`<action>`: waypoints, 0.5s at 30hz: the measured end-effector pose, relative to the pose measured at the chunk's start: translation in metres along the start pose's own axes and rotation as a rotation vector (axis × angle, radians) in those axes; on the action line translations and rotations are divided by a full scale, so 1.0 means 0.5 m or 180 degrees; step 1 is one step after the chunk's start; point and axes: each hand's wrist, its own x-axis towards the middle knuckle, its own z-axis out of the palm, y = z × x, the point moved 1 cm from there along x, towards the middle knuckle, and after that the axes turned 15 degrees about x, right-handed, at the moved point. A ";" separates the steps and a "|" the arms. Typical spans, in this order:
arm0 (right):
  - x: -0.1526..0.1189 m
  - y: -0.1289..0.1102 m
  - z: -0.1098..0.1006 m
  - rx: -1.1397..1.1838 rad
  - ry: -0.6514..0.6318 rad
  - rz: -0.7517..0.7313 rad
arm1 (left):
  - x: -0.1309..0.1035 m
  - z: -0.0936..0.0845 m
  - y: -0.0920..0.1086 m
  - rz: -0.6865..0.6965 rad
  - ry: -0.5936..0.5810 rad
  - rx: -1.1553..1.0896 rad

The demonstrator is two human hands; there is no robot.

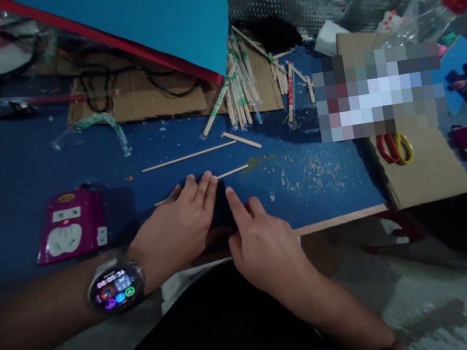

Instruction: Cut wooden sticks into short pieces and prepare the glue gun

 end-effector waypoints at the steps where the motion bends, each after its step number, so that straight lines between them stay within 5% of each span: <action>1: -0.004 0.000 0.000 0.0027 -0.0014 -0.0011 | -0.001 0.001 0.001 0.0000 0.0024 -0.0005; 6: -0.008 0.024 -0.015 0.0351 0.0212 -0.0195 | -0.006 0.002 0.003 -0.0098 0.0161 -0.0004; 15: 0.074 0.167 -0.105 -0.0318 0.1388 -0.0032 | -0.010 0.004 -0.019 -0.0103 0.0575 -0.0022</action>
